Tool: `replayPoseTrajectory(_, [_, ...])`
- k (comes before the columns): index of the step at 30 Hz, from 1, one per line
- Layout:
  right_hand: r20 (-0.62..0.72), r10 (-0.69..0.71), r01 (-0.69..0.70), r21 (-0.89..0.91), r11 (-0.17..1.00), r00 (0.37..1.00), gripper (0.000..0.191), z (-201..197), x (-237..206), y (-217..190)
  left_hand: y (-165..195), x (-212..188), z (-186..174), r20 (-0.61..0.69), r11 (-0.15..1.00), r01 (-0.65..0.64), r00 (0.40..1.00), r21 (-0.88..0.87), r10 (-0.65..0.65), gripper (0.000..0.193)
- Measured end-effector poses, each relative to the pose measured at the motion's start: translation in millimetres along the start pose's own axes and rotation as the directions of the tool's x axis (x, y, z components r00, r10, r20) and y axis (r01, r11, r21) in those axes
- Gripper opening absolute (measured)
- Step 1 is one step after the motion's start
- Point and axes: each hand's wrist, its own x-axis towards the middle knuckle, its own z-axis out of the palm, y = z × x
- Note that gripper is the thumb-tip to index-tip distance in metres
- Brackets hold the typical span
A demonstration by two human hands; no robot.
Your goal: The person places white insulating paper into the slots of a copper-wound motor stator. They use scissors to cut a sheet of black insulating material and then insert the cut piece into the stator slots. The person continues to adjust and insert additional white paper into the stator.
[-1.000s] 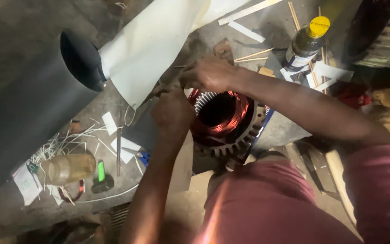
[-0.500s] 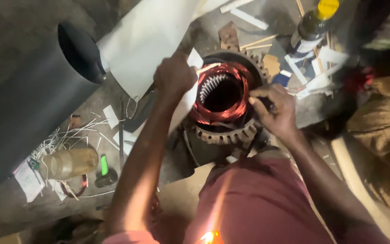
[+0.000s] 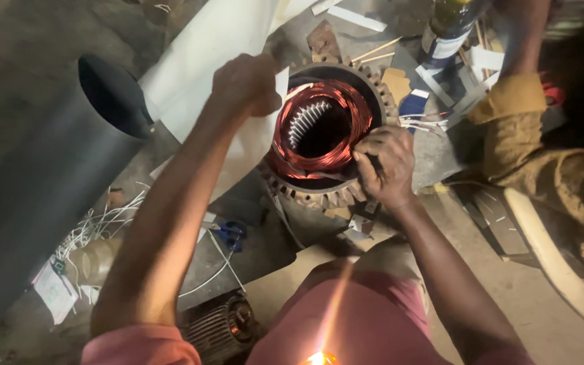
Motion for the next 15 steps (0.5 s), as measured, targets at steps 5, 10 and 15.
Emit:
replayPoseTrajectory(5, [-0.036,-0.005,0.005,0.007,1.000,0.999,0.008,4.0,-4.3,3.0,3.3,-7.0,-4.4,0.061,0.999,0.039,0.997,0.027,-0.041,0.034])
replayPoseTrajectory(10, [-0.030,0.001,-0.001,0.013,1.000,1.000,0.008,1.3,-1.5,3.1,15.7,-17.2,-2.3,0.019,0.998,0.039,0.999,0.046,-0.040,0.053])
replayPoseTrajectory(15, [-0.049,-0.016,0.017,0.027,0.999,0.999,0.007,1.7,0.8,2.5,19.1,-19.9,7.8,-0.107,1.000,0.019,0.994,-0.015,-0.021,0.074])
